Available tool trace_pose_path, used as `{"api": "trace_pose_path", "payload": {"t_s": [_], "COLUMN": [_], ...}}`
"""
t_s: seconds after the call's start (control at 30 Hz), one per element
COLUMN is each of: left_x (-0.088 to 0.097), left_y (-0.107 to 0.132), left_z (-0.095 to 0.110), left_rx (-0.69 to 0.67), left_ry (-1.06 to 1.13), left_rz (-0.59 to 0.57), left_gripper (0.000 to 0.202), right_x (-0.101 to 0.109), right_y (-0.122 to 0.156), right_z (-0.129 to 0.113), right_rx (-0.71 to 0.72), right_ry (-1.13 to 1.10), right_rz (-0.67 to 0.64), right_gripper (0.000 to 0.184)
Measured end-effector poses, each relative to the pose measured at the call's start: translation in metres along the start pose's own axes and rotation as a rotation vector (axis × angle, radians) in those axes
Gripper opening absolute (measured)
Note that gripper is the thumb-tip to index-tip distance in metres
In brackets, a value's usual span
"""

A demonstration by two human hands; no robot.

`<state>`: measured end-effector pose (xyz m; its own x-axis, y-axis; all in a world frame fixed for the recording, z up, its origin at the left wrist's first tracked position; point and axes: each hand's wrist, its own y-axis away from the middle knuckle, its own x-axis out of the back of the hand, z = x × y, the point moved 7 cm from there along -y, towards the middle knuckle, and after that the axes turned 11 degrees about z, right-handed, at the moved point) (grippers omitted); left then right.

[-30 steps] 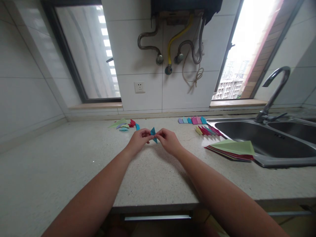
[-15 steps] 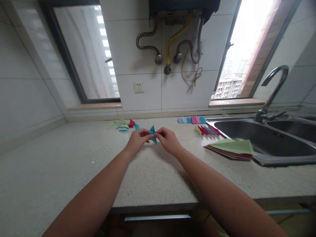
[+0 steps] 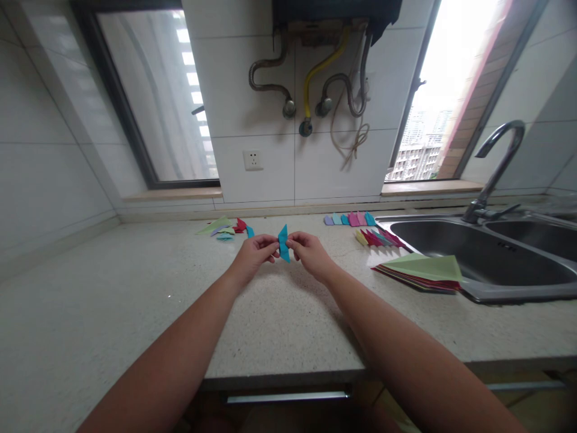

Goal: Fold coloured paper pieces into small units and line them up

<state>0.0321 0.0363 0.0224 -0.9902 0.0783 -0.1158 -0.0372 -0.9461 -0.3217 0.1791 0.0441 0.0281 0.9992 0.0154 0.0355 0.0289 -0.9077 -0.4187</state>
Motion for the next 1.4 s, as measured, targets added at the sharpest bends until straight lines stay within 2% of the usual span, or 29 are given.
{"api": "trace_pose_path", "payload": {"t_s": [0.3, 0.47, 0.67, 0.97, 1.2, 1.4], "left_x": [-0.0067, -0.0077, -0.0076, -0.0076, -0.0057, -0.0082], "left_y": [0.0045, 0.0054, 0.0062, 0.0034, 0.0018, 0.0041], "left_z": [0.0006, 0.0013, 0.0016, -0.0024, -0.0033, 0.0042], "left_rx": [0.048, 0.013, 0.011, -0.008, 0.007, -0.021], "left_ry": [-0.088, -0.142, -0.166, -0.12, -0.098, -0.088], "left_rz": [-0.087, -0.113, -0.145, -0.027, 0.0, -0.032], "left_gripper": [0.029, 0.032, 0.025, 0.03, 0.032, 0.029], "right_x": [-0.0002, -0.0039, -0.0082, -0.0048, -0.0069, -0.0089], "right_y": [0.0009, 0.0038, 0.0068, 0.003, 0.0056, 0.0077], "right_z": [0.0007, 0.0017, 0.0043, 0.0079, 0.0047, 0.0009], "right_rx": [-0.01, -0.03, -0.07, -0.074, -0.081, -0.064], "right_ry": [0.013, 0.03, 0.037, 0.047, 0.023, -0.043], "right_rz": [-0.023, -0.085, -0.134, -0.091, -0.112, -0.098], "right_gripper": [0.02, 0.022, 0.021, 0.02, 0.021, 0.024]}}
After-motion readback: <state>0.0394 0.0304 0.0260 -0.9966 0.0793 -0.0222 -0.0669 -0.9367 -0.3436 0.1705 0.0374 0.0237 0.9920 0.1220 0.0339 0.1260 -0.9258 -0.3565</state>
